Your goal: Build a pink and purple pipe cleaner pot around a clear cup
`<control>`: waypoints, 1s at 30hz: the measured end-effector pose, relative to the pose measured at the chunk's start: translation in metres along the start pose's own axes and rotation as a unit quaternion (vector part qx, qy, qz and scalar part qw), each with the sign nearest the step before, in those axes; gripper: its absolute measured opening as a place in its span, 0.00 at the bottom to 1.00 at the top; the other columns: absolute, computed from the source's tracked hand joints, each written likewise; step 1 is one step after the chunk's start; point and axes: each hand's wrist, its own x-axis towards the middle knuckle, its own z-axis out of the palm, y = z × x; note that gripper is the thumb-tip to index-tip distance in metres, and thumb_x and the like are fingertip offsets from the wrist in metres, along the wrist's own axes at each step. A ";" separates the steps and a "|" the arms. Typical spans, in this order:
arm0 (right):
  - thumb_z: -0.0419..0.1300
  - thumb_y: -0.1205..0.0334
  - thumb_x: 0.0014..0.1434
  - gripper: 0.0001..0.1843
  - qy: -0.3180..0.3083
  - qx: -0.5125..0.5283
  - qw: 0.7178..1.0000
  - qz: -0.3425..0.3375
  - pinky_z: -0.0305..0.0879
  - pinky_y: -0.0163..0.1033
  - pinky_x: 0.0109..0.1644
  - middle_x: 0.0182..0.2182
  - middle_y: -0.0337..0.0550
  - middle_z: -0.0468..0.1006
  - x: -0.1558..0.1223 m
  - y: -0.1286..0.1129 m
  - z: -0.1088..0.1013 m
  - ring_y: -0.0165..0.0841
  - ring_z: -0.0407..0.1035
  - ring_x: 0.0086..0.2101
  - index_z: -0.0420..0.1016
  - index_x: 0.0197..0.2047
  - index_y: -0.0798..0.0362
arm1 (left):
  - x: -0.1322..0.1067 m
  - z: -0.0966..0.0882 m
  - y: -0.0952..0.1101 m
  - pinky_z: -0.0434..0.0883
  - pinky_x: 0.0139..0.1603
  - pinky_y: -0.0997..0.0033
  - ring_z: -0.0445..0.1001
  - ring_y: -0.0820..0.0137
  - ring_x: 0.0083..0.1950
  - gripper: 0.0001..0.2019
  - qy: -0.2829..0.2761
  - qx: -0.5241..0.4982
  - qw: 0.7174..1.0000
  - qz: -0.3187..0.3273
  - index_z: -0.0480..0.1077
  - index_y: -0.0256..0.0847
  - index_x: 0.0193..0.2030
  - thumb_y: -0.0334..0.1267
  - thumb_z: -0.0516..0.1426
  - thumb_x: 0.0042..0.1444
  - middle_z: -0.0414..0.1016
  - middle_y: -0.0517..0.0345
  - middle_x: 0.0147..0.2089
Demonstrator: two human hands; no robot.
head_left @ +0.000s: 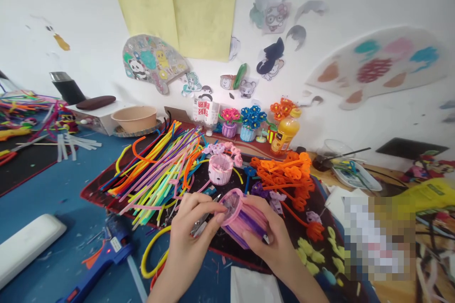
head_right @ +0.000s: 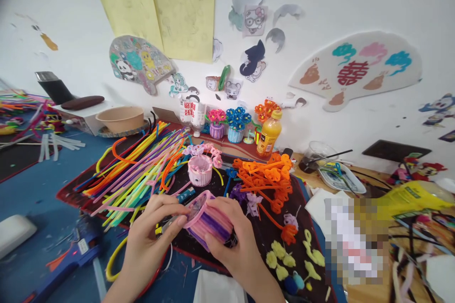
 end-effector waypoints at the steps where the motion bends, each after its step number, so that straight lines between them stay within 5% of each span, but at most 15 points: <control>1: 0.65 0.61 0.60 0.25 -0.004 -0.002 1.000 -0.003 0.67 0.44 0.60 0.55 0.41 0.74 0.000 0.000 0.000 0.40 0.71 0.54 0.70 0.60 0.37 | 0.000 0.000 0.001 0.68 0.40 0.71 0.72 0.70 0.38 0.04 -0.005 -0.007 1.000 -0.007 0.78 0.49 0.38 0.35 0.62 0.61 0.75 0.62 0.35; 18: 0.66 0.65 0.57 0.30 -0.046 -0.033 0.998 -0.017 0.68 0.42 0.60 0.58 0.41 0.71 -0.001 0.001 -0.002 0.42 0.67 0.60 0.70 0.60 0.33 | 0.002 -0.003 0.005 0.66 0.42 0.68 0.72 0.70 0.37 0.06 -0.071 -0.037 0.996 -0.044 0.76 0.46 0.33 0.37 0.61 0.63 0.75 0.62 0.33; 30: 0.66 0.63 0.58 0.28 -0.035 0.019 0.999 -0.008 0.69 0.42 0.59 0.58 0.42 0.72 -0.002 -0.001 -0.003 0.42 0.69 0.58 0.71 0.60 0.35 | 0.003 0.001 0.002 0.65 0.38 0.69 0.69 0.69 0.36 0.10 -0.040 -0.020 0.996 -0.077 0.69 0.44 0.31 0.37 0.55 0.66 0.71 0.61 0.33</control>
